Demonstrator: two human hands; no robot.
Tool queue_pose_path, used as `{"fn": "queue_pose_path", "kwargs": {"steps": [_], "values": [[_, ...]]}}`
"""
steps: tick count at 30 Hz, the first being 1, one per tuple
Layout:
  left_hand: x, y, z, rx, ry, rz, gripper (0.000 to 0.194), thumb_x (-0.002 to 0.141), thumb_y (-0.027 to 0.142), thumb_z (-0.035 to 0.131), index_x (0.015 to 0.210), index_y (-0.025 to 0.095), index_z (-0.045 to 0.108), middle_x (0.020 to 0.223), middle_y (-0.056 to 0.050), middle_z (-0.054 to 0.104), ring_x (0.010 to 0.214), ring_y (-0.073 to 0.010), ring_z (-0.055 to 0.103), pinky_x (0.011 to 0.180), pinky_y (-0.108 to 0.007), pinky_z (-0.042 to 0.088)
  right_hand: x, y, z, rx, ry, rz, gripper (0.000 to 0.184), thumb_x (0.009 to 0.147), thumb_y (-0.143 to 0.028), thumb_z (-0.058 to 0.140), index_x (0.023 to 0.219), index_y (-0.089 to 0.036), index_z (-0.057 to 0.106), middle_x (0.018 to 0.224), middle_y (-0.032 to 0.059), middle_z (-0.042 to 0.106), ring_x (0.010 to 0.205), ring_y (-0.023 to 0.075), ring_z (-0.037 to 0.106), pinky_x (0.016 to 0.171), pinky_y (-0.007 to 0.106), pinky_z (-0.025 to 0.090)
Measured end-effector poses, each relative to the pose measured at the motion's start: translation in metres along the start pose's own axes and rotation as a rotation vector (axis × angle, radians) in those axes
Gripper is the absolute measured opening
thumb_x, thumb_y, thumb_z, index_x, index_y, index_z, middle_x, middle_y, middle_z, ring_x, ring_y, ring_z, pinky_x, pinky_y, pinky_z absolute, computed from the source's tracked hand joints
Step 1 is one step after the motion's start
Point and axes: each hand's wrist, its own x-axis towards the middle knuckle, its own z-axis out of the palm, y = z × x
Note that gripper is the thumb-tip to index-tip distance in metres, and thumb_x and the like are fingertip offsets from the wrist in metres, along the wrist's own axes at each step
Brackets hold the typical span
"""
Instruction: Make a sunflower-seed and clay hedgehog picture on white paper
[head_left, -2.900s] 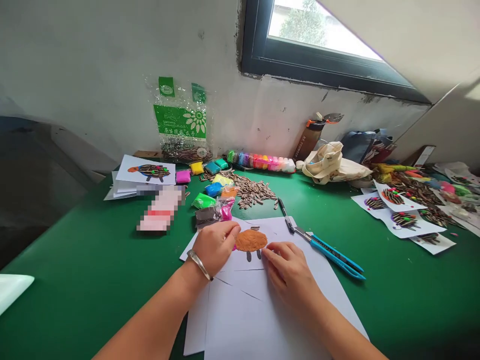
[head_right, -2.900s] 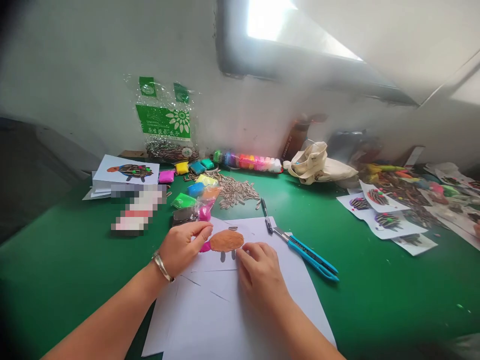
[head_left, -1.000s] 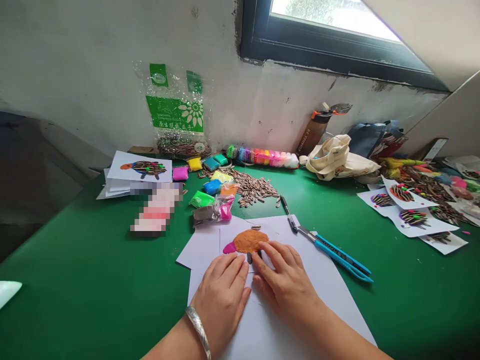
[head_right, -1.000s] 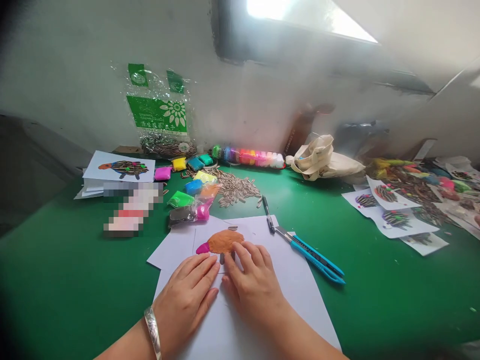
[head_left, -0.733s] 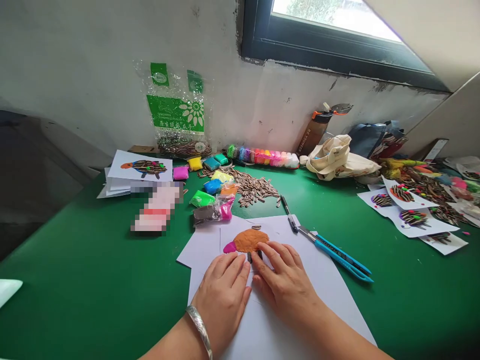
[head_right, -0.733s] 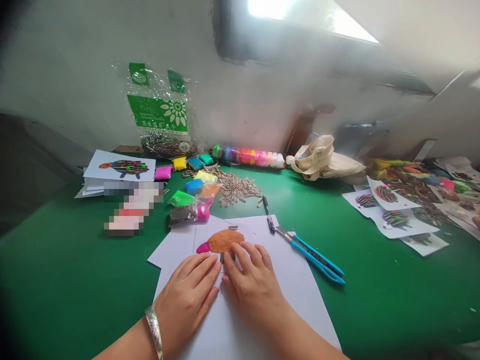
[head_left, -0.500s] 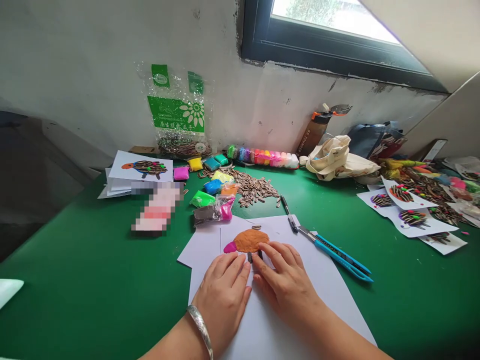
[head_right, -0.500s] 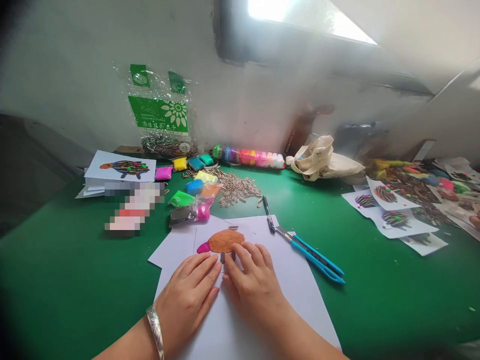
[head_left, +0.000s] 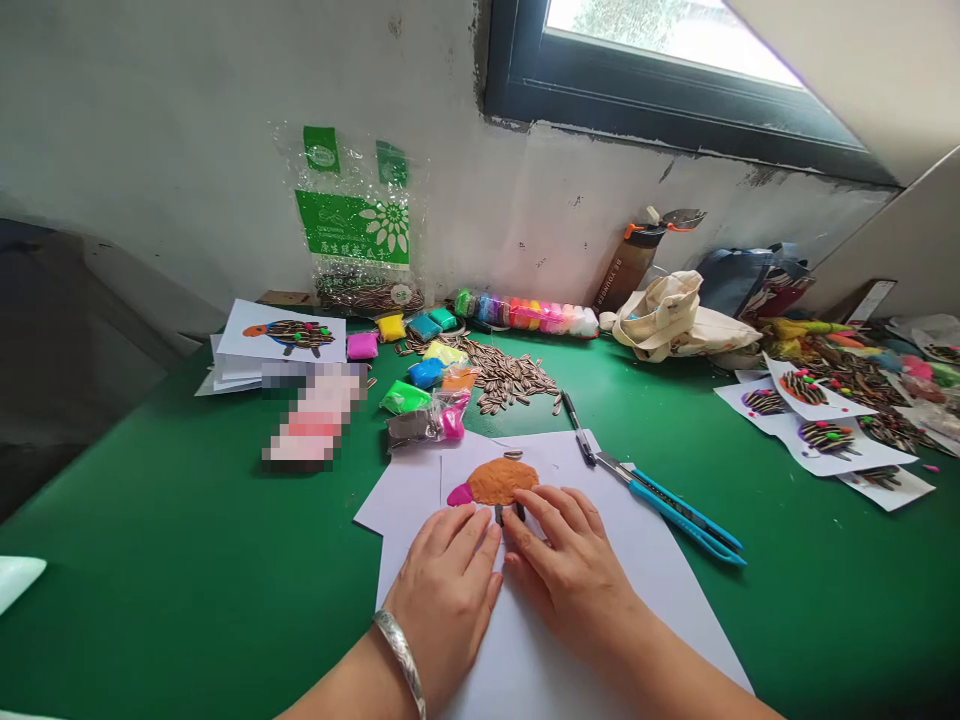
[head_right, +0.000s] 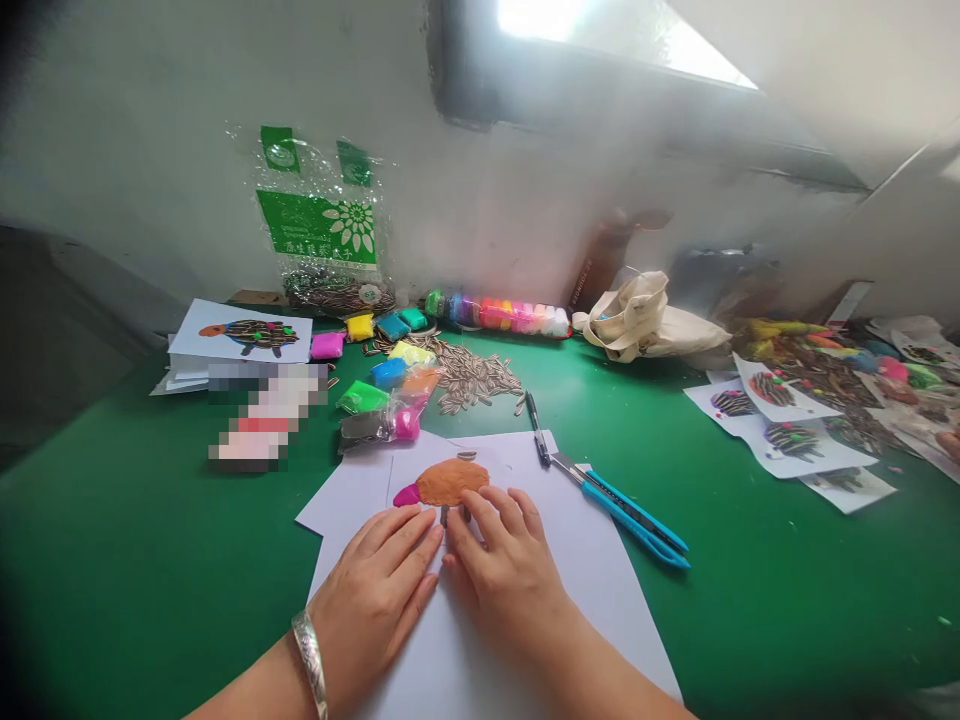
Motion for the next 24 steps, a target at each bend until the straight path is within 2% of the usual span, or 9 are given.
{"fn": "queue_pose_path", "kwargs": {"steps": [6,13,18,24], "values": [[0.0016,-0.0009,-0.0020,-0.020,0.021,0.012,0.031,0.085,0.013,0.049,0.112,0.009,0.062,0.112,-0.015,0.064,0.107,-0.0323,0.054,0.087,-0.052,0.052,0.0011,0.0004,-0.0058,-0.009,-0.005,0.010,0.030,0.087,-0.026,0.052,0.114,-0.022,0.062,0.118,0.0105,0.059,0.110,0.0273,0.048,0.096,0.048,0.035],[0.0024,-0.0013,-0.0054,-0.141,0.076,0.024,0.027,0.084,0.006,0.047,0.105,0.007,0.064,0.100,-0.013,0.066,0.101,-0.0274,0.056,0.089,-0.046,0.053,0.0017,-0.0007,-0.0019,-0.022,-0.028,-0.087,0.033,0.087,-0.033,0.053,0.119,-0.024,0.059,0.125,0.0113,0.055,0.118,0.0291,0.045,0.101,0.053,0.030],[0.0032,-0.0004,-0.0075,-0.136,0.049,0.042,0.025,0.084,0.004,0.045,0.101,0.005,0.064,0.093,-0.013,0.065,0.100,-0.0268,0.056,0.090,-0.045,0.053,0.0018,0.0017,0.0018,-0.006,-0.038,-0.099,0.032,0.086,-0.035,0.055,0.116,-0.025,0.059,0.128,0.0094,0.053,0.121,0.0282,0.042,0.105,0.054,0.025],[0.0011,-0.0001,-0.0054,-0.118,0.033,0.037,0.025,0.085,0.005,0.045,0.102,0.005,0.063,0.097,-0.014,0.064,0.101,-0.0274,0.056,0.092,-0.046,0.052,0.0047,0.0026,0.0004,-0.004,-0.063,-0.103,0.029,0.087,-0.031,0.054,0.114,-0.023,0.059,0.124,0.0089,0.055,0.122,0.0273,0.042,0.107,0.054,0.023]]}}
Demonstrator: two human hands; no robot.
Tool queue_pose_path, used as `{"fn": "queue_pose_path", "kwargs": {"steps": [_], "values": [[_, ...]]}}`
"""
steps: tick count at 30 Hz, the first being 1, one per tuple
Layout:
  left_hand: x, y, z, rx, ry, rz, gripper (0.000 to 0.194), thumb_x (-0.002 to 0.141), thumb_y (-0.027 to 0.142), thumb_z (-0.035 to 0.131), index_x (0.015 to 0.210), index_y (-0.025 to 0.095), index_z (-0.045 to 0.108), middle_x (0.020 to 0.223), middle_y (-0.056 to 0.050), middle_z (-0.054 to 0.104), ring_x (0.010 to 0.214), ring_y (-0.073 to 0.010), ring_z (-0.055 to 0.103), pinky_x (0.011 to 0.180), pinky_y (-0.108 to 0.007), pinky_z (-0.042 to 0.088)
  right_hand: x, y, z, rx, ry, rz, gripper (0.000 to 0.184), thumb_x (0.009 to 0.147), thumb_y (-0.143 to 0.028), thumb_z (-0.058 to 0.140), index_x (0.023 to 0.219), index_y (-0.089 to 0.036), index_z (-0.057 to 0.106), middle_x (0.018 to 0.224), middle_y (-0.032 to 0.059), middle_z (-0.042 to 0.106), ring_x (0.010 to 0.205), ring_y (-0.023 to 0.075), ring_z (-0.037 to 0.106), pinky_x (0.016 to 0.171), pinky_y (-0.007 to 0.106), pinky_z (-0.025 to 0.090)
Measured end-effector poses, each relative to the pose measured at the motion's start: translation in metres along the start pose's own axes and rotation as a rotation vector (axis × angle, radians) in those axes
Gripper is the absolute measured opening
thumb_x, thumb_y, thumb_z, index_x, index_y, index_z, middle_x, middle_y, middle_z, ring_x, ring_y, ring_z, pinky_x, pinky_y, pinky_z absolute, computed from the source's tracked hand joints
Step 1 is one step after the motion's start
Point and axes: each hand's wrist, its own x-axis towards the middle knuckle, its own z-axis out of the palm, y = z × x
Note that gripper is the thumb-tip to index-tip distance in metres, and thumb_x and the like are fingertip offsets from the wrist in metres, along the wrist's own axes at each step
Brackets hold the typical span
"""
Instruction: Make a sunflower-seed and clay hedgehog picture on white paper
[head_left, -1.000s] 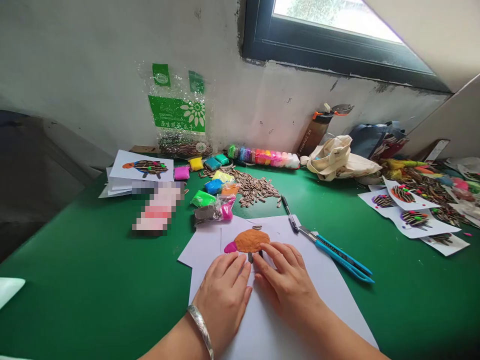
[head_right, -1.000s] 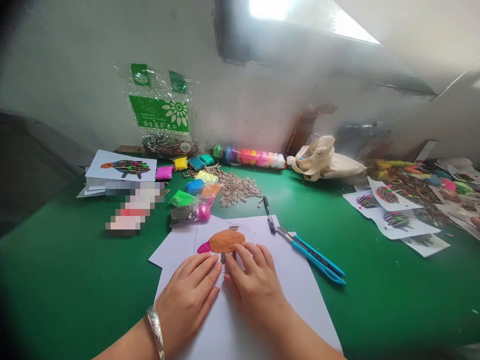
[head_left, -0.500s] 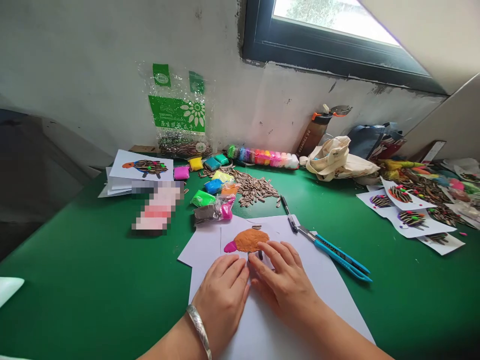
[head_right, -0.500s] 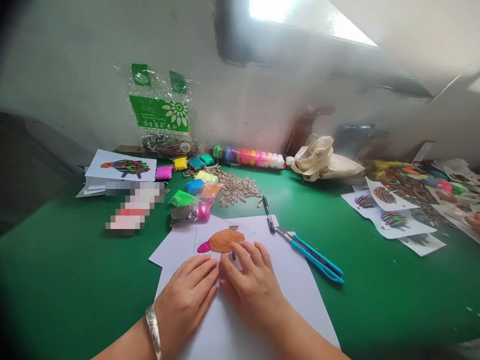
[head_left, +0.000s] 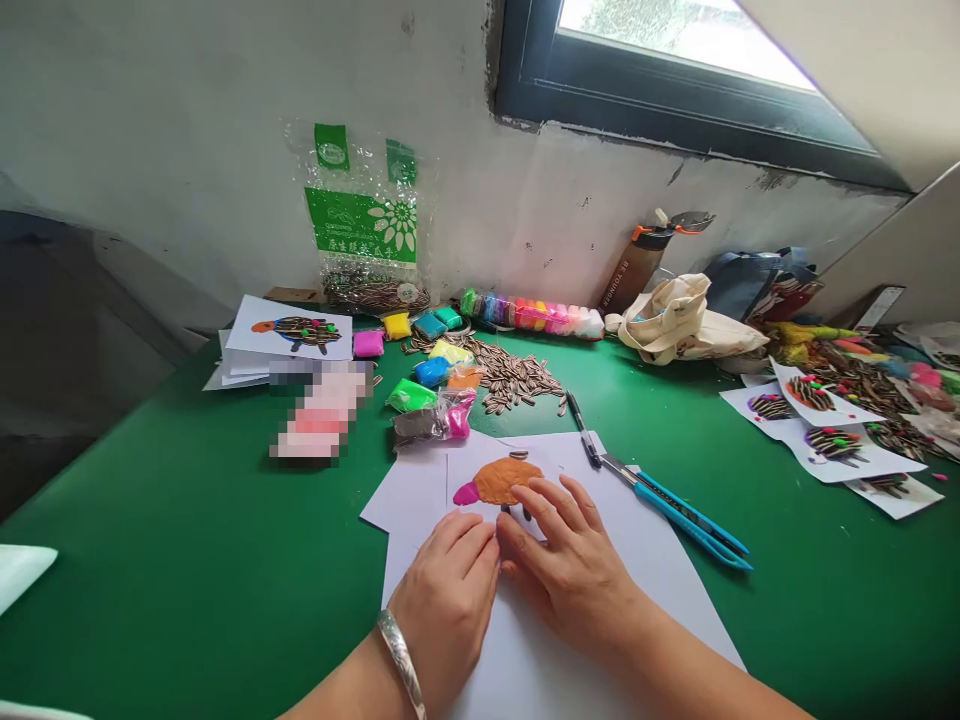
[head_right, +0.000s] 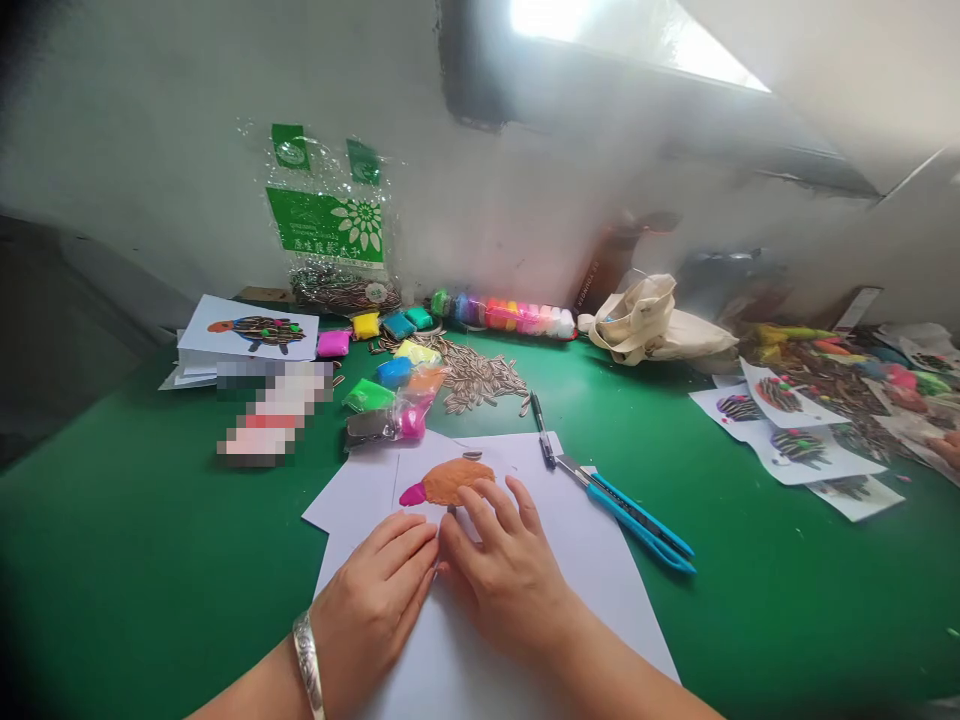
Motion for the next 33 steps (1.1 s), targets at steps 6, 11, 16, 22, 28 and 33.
{"fn": "queue_pose_path", "kwargs": {"steps": [6,11,16,22,28,33], "values": [[0.0020,0.0002,-0.0013,0.009,0.017,0.008,0.026,0.086,0.005,0.043,0.099,0.006,0.065,0.093,-0.013,0.065,0.100,-0.0269,0.057,0.090,-0.045,0.054,0.0011,-0.0010,-0.0012,0.023,0.000,0.017,0.028,0.087,-0.029,0.053,0.114,-0.022,0.060,0.122,0.0097,0.056,0.120,0.0270,0.043,0.105,0.053,0.025],[0.0005,0.0014,-0.0005,-0.002,0.041,-0.001,0.027,0.085,0.004,0.043,0.102,0.006,0.064,0.098,-0.014,0.066,0.103,-0.0270,0.056,0.090,-0.045,0.053,0.0062,-0.0017,-0.0037,-0.007,0.025,0.018,0.031,0.087,-0.031,0.052,0.116,-0.022,0.059,0.121,0.0116,0.056,0.119,0.0282,0.044,0.104,0.053,0.027],[-0.0008,0.0015,-0.0002,0.007,0.029,-0.012,0.028,0.085,0.004,0.043,0.102,0.007,0.064,0.099,-0.013,0.066,0.104,-0.0269,0.056,0.091,-0.045,0.053,0.0073,-0.0031,-0.0046,-0.023,0.007,0.042,0.030,0.087,-0.032,0.052,0.113,-0.022,0.060,0.120,0.0107,0.057,0.119,0.0284,0.044,0.104,0.053,0.027],[0.0005,0.0023,-0.0016,-0.003,0.022,-0.014,0.027,0.085,0.004,0.043,0.100,0.008,0.065,0.100,-0.013,0.065,0.104,-0.0267,0.056,0.091,-0.044,0.052,0.0057,-0.0015,-0.0008,-0.017,0.058,0.042,0.033,0.087,-0.032,0.053,0.117,-0.022,0.059,0.122,0.0119,0.055,0.118,0.0279,0.045,0.103,0.052,0.028],[0.0018,0.0022,-0.0020,-0.019,0.027,-0.016,0.027,0.085,0.004,0.042,0.100,0.007,0.064,0.093,-0.012,0.065,0.102,-0.0249,0.056,0.090,-0.042,0.053,0.0078,-0.0018,-0.0012,0.000,0.037,0.061,0.032,0.087,-0.033,0.052,0.116,-0.021,0.060,0.120,0.0112,0.057,0.117,0.0282,0.046,0.102,0.052,0.031],[0.0006,0.0015,-0.0019,-0.022,0.038,-0.017,0.025,0.086,0.005,0.043,0.099,0.008,0.064,0.095,-0.012,0.065,0.104,-0.0247,0.055,0.091,-0.042,0.052,0.0055,-0.0009,-0.0012,0.001,0.056,0.080,0.034,0.086,-0.033,0.053,0.117,-0.020,0.060,0.121,0.0130,0.055,0.116,0.0289,0.045,0.100,0.054,0.032]]}}
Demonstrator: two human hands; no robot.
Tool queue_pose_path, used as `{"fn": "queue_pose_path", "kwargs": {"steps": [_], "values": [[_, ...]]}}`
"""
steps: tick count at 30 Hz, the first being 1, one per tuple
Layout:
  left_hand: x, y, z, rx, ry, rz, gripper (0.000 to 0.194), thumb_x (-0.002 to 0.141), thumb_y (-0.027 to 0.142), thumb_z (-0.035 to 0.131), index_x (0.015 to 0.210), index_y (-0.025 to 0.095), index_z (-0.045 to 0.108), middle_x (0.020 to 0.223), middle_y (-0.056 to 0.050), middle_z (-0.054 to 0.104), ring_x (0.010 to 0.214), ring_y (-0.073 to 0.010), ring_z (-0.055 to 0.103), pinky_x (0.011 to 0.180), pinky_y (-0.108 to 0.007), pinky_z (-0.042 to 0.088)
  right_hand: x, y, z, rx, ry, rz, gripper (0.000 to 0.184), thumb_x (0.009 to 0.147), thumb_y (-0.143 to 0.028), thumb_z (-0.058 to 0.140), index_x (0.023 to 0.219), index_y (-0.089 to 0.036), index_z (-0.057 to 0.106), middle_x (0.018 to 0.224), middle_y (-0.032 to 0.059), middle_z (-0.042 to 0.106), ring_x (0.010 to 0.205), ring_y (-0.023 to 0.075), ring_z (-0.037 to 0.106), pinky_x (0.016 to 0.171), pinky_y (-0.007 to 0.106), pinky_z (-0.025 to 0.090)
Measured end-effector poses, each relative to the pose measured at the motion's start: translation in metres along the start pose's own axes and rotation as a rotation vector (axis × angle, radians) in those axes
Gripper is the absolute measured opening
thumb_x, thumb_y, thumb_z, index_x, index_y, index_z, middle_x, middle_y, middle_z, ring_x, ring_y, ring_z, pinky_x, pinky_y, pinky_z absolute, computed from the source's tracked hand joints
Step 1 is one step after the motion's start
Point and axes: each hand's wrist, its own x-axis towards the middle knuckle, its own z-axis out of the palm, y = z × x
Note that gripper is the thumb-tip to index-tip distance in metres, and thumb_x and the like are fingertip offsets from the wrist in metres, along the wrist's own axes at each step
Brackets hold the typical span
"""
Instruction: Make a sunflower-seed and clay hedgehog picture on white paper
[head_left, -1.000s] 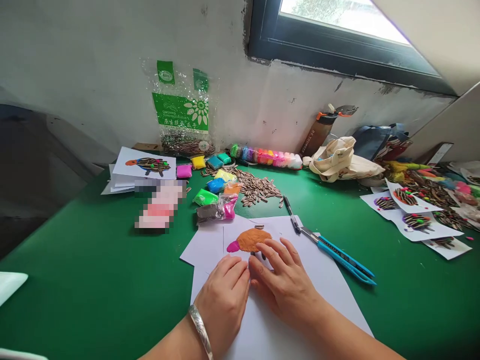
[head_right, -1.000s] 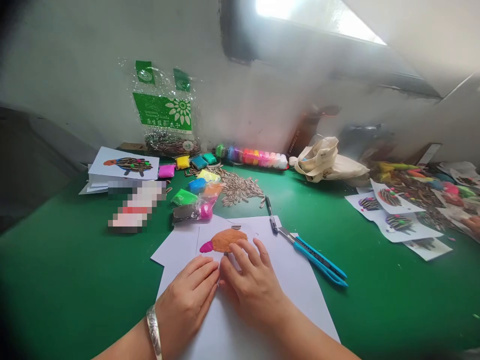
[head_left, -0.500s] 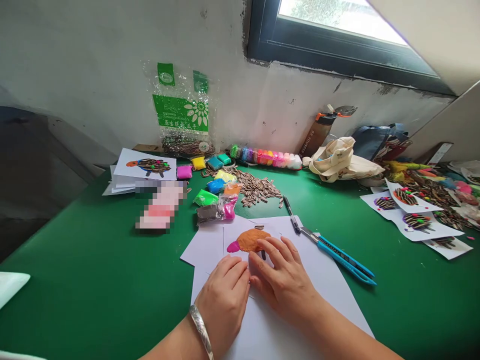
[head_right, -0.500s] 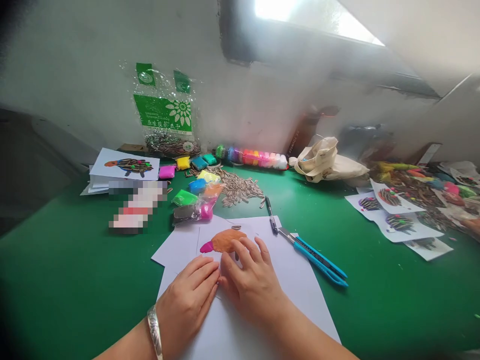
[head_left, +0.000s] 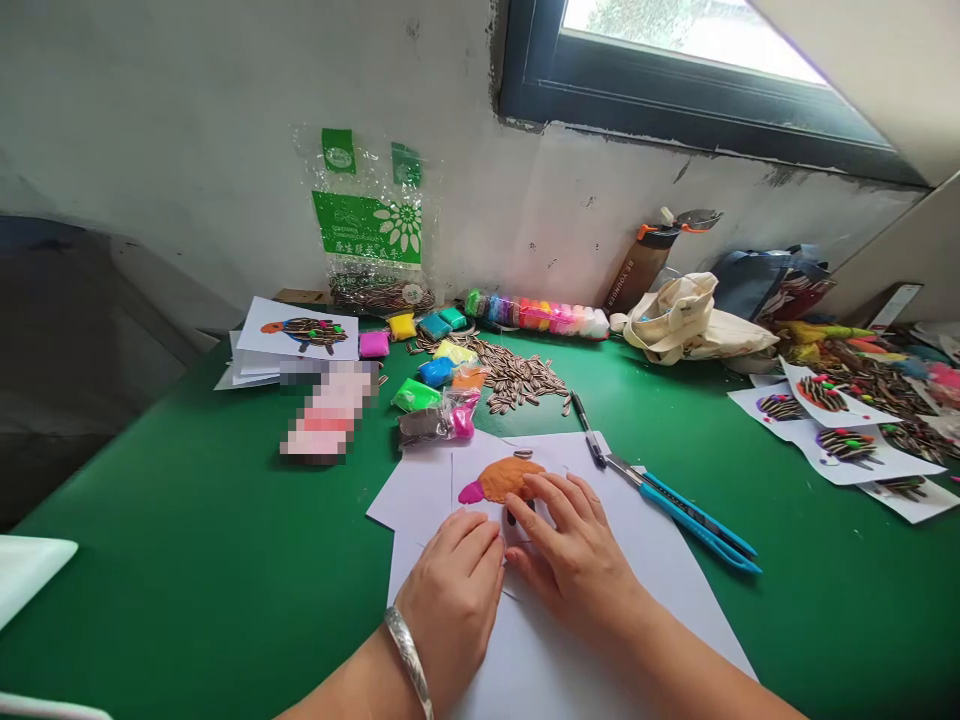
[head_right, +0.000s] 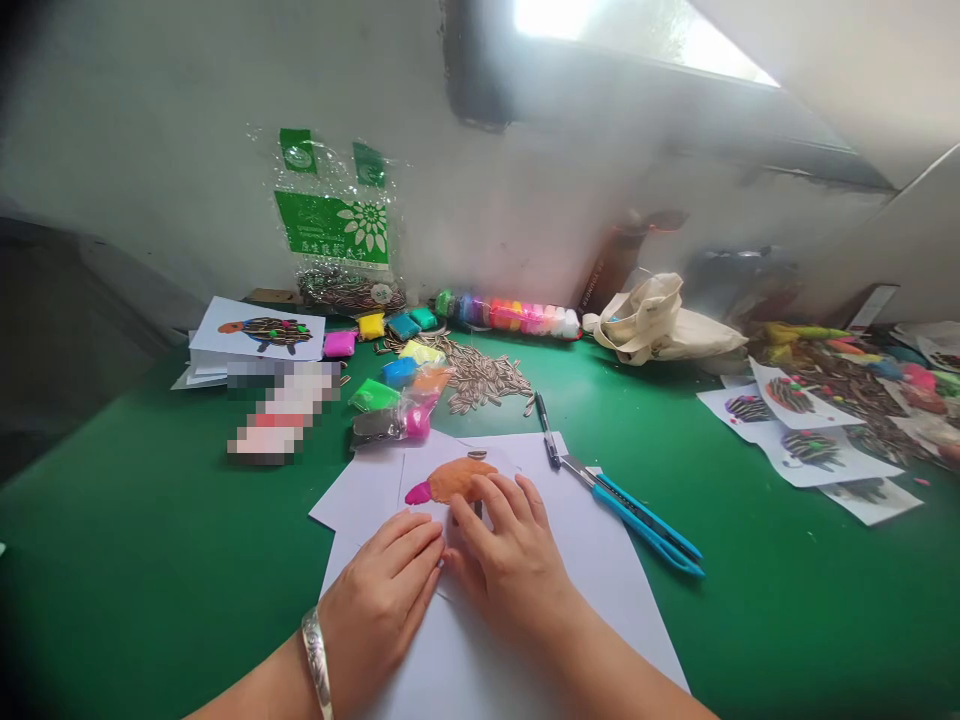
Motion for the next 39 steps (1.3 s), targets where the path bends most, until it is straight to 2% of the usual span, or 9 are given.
{"fn": "queue_pose_path", "kwargs": {"steps": [7,12,16,32,36,39], "values": [[0.003,0.001,-0.001,0.029,-0.014,0.017,0.026,0.087,0.006,0.041,0.100,0.008,0.063,0.098,-0.014,0.065,0.104,-0.0252,0.057,0.091,-0.044,0.053,0.000,0.002,-0.001,0.033,0.000,-0.002,0.029,0.086,-0.030,0.053,0.110,-0.019,0.063,0.114,0.0123,0.059,0.112,0.0279,0.048,0.099,0.053,0.034],[0.002,0.000,-0.001,0.024,-0.013,0.018,0.028,0.088,0.007,0.039,0.104,0.011,0.063,0.098,-0.013,0.066,0.104,-0.0245,0.058,0.089,-0.044,0.054,-0.001,0.003,-0.002,0.040,0.093,0.023,0.027,0.085,-0.029,0.054,0.109,-0.020,0.063,0.118,0.0125,0.056,0.114,0.0278,0.047,0.098,0.053,0.035],[0.002,0.000,-0.001,0.011,-0.007,0.009,0.027,0.088,0.007,0.041,0.103,0.010,0.063,0.098,-0.013,0.066,0.104,-0.0250,0.057,0.090,-0.044,0.054,-0.002,0.003,-0.003,0.051,0.010,-0.009,0.026,0.085,-0.029,0.054,0.109,-0.021,0.062,0.114,0.0104,0.060,0.112,0.0266,0.048,0.101,0.052,0.033],[0.003,0.001,-0.001,0.012,-0.007,0.018,0.026,0.088,0.006,0.041,0.103,0.009,0.062,0.096,-0.012,0.065,0.103,-0.0244,0.056,0.089,-0.042,0.054,0.000,-0.002,-0.009,0.070,0.025,-0.059,0.022,0.086,-0.025,0.052,0.104,-0.022,0.064,0.111,0.0086,0.062,0.110,0.0254,0.050,0.100,0.051,0.032],[0.001,0.000,0.000,0.006,-0.026,0.013,0.026,0.087,0.005,0.041,0.104,0.010,0.061,0.098,-0.012,0.064,0.104,-0.0244,0.055,0.090,-0.043,0.053,-0.002,0.002,-0.008,0.119,0.027,-0.063,0.021,0.086,-0.023,0.053,0.103,-0.022,0.064,0.111,0.0077,0.062,0.109,0.0247,0.050,0.099,0.050,0.034],[0.000,-0.001,0.001,-0.008,-0.039,-0.005,0.027,0.086,0.005,0.043,0.105,0.009,0.061,0.100,-0.012,0.063,0.106,-0.0251,0.053,0.092,-0.044,0.051,-0.005,0.010,-0.006,0.169,0.087,0.005,0.022,0.086,-0.019,0.052,0.104,-0.021,0.064,0.111,0.0090,0.060,0.107,0.0231,0.050,0.094,0.045,0.041]]}}
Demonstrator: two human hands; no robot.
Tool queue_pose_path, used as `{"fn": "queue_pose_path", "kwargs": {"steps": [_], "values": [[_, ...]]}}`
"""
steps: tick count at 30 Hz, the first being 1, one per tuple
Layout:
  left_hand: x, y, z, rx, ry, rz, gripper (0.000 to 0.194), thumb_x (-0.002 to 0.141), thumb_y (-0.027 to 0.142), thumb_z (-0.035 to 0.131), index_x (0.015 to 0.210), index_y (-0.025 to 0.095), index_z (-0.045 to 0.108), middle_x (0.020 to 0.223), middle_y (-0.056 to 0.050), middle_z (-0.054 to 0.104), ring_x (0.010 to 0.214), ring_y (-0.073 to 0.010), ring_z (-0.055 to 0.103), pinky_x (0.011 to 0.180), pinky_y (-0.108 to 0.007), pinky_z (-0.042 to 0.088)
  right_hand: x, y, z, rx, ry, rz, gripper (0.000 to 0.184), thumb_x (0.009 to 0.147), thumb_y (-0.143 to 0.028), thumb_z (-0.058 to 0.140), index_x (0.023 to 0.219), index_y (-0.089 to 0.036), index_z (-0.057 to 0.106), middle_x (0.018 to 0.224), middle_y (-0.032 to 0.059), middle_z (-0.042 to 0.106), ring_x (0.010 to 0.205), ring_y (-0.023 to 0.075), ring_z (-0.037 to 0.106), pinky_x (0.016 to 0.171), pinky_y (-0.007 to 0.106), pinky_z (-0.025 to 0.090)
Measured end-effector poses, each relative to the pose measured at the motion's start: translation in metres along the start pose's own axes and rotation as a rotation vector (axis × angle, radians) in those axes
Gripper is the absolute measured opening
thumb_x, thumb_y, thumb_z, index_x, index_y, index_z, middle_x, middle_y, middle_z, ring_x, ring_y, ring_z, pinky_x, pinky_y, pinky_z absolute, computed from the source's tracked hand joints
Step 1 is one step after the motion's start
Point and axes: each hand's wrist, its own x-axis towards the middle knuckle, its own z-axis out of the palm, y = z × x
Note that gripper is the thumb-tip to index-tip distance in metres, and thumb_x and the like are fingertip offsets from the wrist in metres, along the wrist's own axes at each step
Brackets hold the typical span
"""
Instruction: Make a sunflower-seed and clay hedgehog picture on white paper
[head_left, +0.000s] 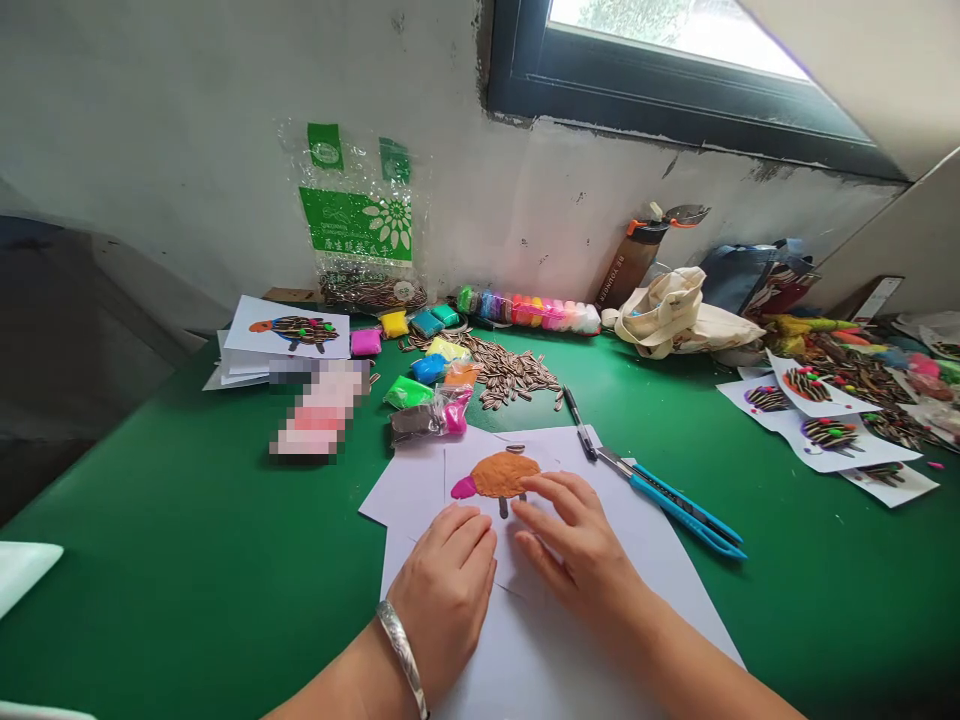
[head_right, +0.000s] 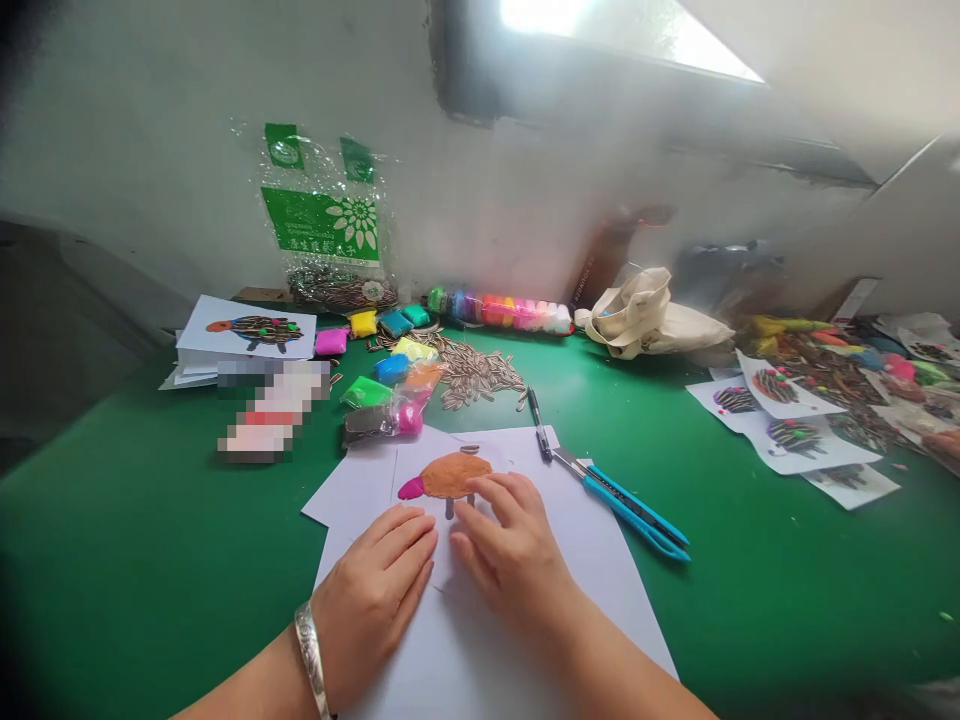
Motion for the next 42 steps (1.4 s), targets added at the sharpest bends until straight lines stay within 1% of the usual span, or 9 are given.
{"fn": "queue_pose_path", "kwargs": {"steps": [3,9,12,14,17,23,29,35,42], "values": [[0.000,0.000,0.000,-0.011,-0.017,-0.011,0.026,0.085,0.005,0.044,0.104,0.009,0.061,0.098,-0.012,0.062,0.105,-0.0252,0.053,0.093,-0.044,0.051,-0.002,0.006,0.000,-0.004,0.029,0.071,0.024,0.086,-0.017,0.051,0.106,-0.020,0.064,0.108,0.0103,0.060,0.102,0.0224,0.051,0.087,0.042,0.045],[-0.001,0.001,0.001,-0.004,0.001,-0.011,0.026,0.085,0.005,0.044,0.104,0.008,0.062,0.099,-0.012,0.062,0.105,-0.0261,0.052,0.093,-0.044,0.051,-0.002,0.003,-0.002,-0.066,-0.065,0.084,0.023,0.087,-0.019,0.050,0.103,-0.021,0.066,0.109,0.0104,0.060,0.102,0.0241,0.050,0.087,0.043,0.045],[-0.001,0.000,0.001,-0.003,0.005,-0.008,0.026,0.085,0.004,0.045,0.104,0.006,0.062,0.098,-0.013,0.062,0.104,-0.0265,0.053,0.093,-0.044,0.051,-0.004,0.001,-0.003,-0.117,-0.071,0.056,0.023,0.086,-0.019,0.050,0.103,-0.020,0.066,0.108,0.0106,0.062,0.103,0.0257,0.050,0.091,0.048,0.041],[-0.001,0.000,0.001,-0.002,0.010,-0.011,0.026,0.085,0.004,0.045,0.105,0.005,0.062,0.098,-0.013,0.063,0.104,-0.0269,0.053,0.092,-0.045,0.051,-0.006,0.000,-0.003,-0.157,-0.060,0.043,0.024,0.086,-0.020,0.051,0.105,-0.019,0.066,0.112,0.0114,0.061,0.105,0.0273,0.049,0.094,0.052,0.038],[0.000,0.001,0.000,0.000,0.017,-0.005,0.027,0.085,0.004,0.045,0.105,0.006,0.062,0.099,-0.014,0.063,0.104,-0.0274,0.053,0.092,-0.046,0.051,-0.008,-0.002,-0.004,-0.183,-0.042,0.038,0.024,0.086,-0.022,0.051,0.105,-0.020,0.066,0.117,0.0123,0.059,0.108,0.0284,0.048,0.095,0.054,0.036],[0.000,0.002,0.000,0.017,0.013,0.006,0.025,0.084,0.005,0.045,0.102,0.006,0.063,0.098,-0.014,0.063,0.103,-0.0276,0.055,0.091,-0.046,0.052,-0.009,-0.004,-0.004,-0.158,-0.051,0.048,0.021,0.087,-0.022,0.051,0.101,-0.021,0.067,0.115,0.0105,0.061,0.109,0.0282,0.049,0.096,0.053,0.037],[0.000,0.001,0.000,0.024,0.018,0.008,0.027,0.084,0.004,0.045,0.104,0.007,0.063,0.098,-0.014,0.063,0.104,-0.0274,0.055,0.091,-0.045,0.052,-0.010,-0.005,-0.004,-0.141,-0.049,0.047,0.021,0.086,-0.022,0.052,0.101,-0.020,0.066,0.114,0.0098,0.062,0.109,0.0285,0.049,0.096,0.054,0.035],[0.001,0.001,0.000,0.015,0.023,0.001,0.027,0.085,0.005,0.044,0.105,0.008,0.062,0.099,-0.013,0.063,0.104,-0.0270,0.055,0.091,-0.045,0.052,-0.012,-0.002,-0.005,-0.098,0.007,0.066,0.025,0.086,-0.017,0.052,0.107,-0.020,0.065,0.117,0.0116,0.059,0.110,0.0275,0.049,0.096,0.053,0.036],[0.001,0.001,0.000,0.015,0.009,0.007,0.026,0.085,0.005,0.044,0.103,0.007,0.063,0.098,-0.013,0.063,0.103,-0.0269,0.054,0.092,-0.045,0.052,-0.013,-0.004,-0.002,-0.106,-0.037,0.040,0.020,0.086,-0.018,0.052,0.100,-0.020,0.066,0.110,0.0086,0.063,0.106,0.0271,0.050,0.096,0.055,0.035]]}}
